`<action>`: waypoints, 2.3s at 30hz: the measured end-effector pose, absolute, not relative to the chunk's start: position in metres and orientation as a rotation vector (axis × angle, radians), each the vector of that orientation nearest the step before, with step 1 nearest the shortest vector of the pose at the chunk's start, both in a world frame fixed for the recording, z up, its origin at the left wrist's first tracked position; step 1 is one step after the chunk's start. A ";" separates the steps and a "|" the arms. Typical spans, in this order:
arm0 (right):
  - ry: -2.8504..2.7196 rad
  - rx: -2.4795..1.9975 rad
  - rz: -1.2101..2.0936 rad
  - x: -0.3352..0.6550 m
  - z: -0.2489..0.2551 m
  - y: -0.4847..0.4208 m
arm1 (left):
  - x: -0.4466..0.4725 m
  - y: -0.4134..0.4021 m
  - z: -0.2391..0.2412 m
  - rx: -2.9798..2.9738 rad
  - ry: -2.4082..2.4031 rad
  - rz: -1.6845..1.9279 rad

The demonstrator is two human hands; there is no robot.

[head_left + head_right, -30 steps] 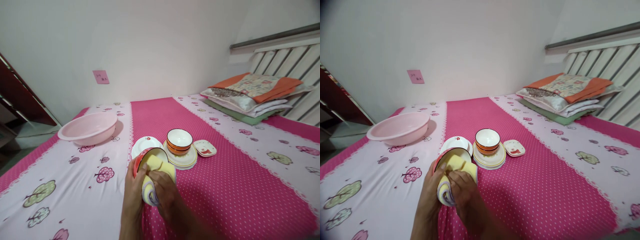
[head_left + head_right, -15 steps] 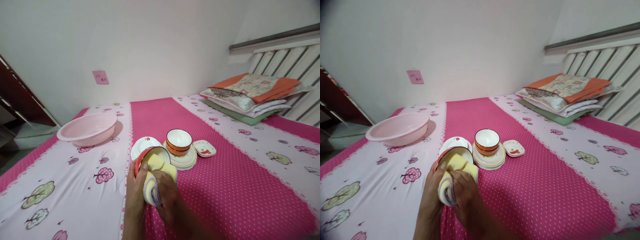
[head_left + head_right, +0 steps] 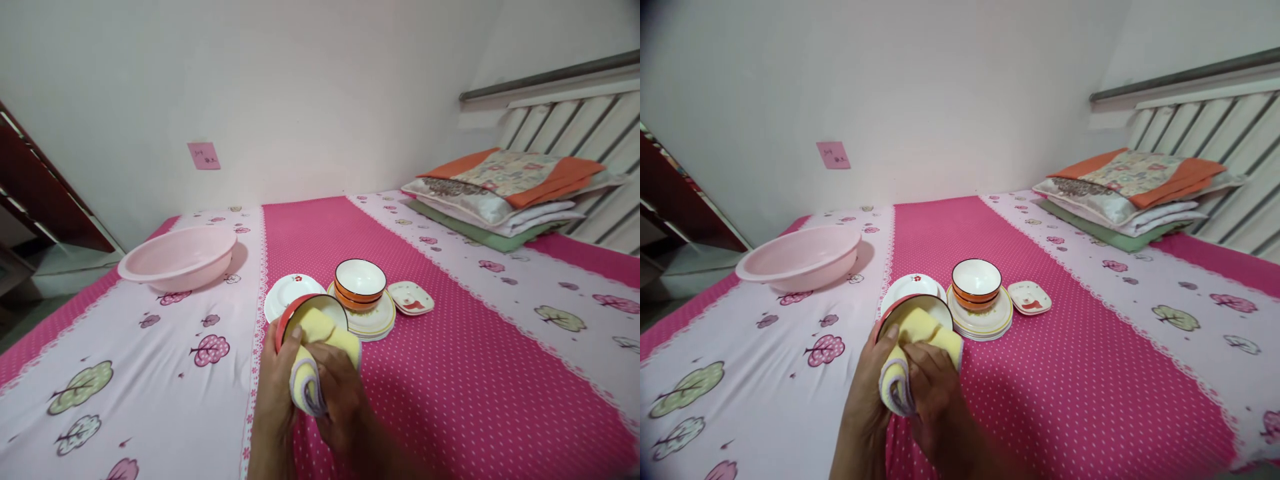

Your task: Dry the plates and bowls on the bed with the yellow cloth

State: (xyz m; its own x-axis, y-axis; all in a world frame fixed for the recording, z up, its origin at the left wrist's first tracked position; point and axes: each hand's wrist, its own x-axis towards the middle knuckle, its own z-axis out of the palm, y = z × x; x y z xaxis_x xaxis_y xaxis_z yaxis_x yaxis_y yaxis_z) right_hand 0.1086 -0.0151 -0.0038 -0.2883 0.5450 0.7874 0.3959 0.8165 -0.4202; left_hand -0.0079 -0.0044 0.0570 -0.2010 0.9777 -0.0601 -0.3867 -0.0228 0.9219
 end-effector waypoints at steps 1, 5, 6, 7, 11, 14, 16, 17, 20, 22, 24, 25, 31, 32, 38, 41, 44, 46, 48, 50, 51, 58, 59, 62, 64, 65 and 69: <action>-1.947 -0.686 0.133 0.108 -0.007 -0.014 | -0.012 -0.004 0.056 0.811 1.100 1.504; -1.995 -0.625 0.072 0.106 -0.014 -0.008 | -0.031 -0.005 0.052 0.909 1.280 1.472; -1.990 -0.626 0.097 0.106 -0.013 -0.007 | -0.033 -0.005 0.051 0.913 1.314 1.468; -1.968 -0.630 0.132 0.106 -0.011 -0.007 | -0.033 -0.005 0.051 0.912 1.336 1.472; -1.801 -0.670 0.350 0.107 0.003 -0.010 | -0.013 -0.004 0.055 0.909 1.251 1.565; -1.694 -0.762 0.452 0.109 0.005 -0.012 | 0.004 -0.002 0.057 0.850 1.138 1.593; -1.734 -0.760 0.392 0.111 0.002 -0.012 | 0.006 0.000 0.054 0.774 1.139 1.575; -1.790 -0.737 0.349 0.111 0.001 -0.012 | 0.004 0.000 0.052 0.742 1.151 1.569; -1.978 -0.643 0.335 0.114 0.005 -0.010 | -0.010 0.003 0.045 0.703 1.170 1.575; -2.055 -0.619 0.478 0.118 0.015 -0.008 | -0.020 0.004 0.043 0.696 1.184 1.590; -2.013 -0.627 0.691 0.126 0.027 -0.005 | -0.027 0.004 0.042 0.689 1.229 1.607; -1.940 -0.645 0.822 0.132 0.033 -0.004 | -0.029 0.004 0.042 0.690 1.257 1.616; -1.042 -0.974 0.955 0.179 0.057 0.011 | -0.028 0.001 0.045 0.721 1.387 1.622; -0.944 -1.012 0.831 0.185 0.059 0.013 | -0.027 0.001 0.046 0.754 1.409 1.607; -1.140 -0.946 0.477 0.185 0.054 0.009 | -0.009 -0.003 0.057 1.073 1.432 1.453; -1.637 -0.826 0.428 0.181 0.055 0.005 | -0.002 -0.003 0.061 1.166 1.384 1.366; -1.886 -0.734 0.584 0.184 0.063 0.003 | 0.001 -0.003 0.064 1.175 1.399 1.339; -1.827 -0.736 0.758 0.188 0.068 0.003 | 0.002 -0.004 0.066 1.180 1.424 1.338; -1.773 -0.797 0.816 0.190 0.069 0.004 | 0.003 -0.005 0.068 1.201 1.432 1.338; -1.834 -0.854 0.733 0.190 0.066 0.006 | 0.003 -0.007 0.070 1.238 1.432 1.312; -1.891 -0.861 0.657 0.189 0.064 0.007 | 0.003 -0.008 0.071 1.268 1.437 1.290; -2.088 -0.805 0.365 0.186 0.052 0.014 | 0.000 -0.012 0.070 1.509 1.454 1.089; -2.091 -0.777 0.374 0.186 0.052 0.014 | 0.000 -0.013 0.070 1.528 1.438 1.082; -2.058 -0.718 0.440 0.185 0.052 0.014 | 0.001 -0.013 0.070 1.567 1.406 1.071; -1.993 -0.707 0.494 0.184 0.050 0.015 | 0.004 -0.013 0.070 1.560 1.384 1.085; -1.958 -0.713 0.527 0.183 0.049 0.017 | 0.005 -0.012 0.070 1.544 1.375 1.101; -1.820 -0.763 0.664 0.184 0.042 0.022 | 0.009 -0.012 0.071 1.432 1.344 1.205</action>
State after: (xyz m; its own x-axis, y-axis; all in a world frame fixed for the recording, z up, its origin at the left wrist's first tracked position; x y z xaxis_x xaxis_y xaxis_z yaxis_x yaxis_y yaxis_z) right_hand 0.1842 0.0222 0.0420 -0.2890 0.7552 0.5884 0.1989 0.6486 -0.7347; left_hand 0.0094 -0.0119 0.0705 -0.0247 0.9937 0.1098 0.2167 -0.1019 0.9709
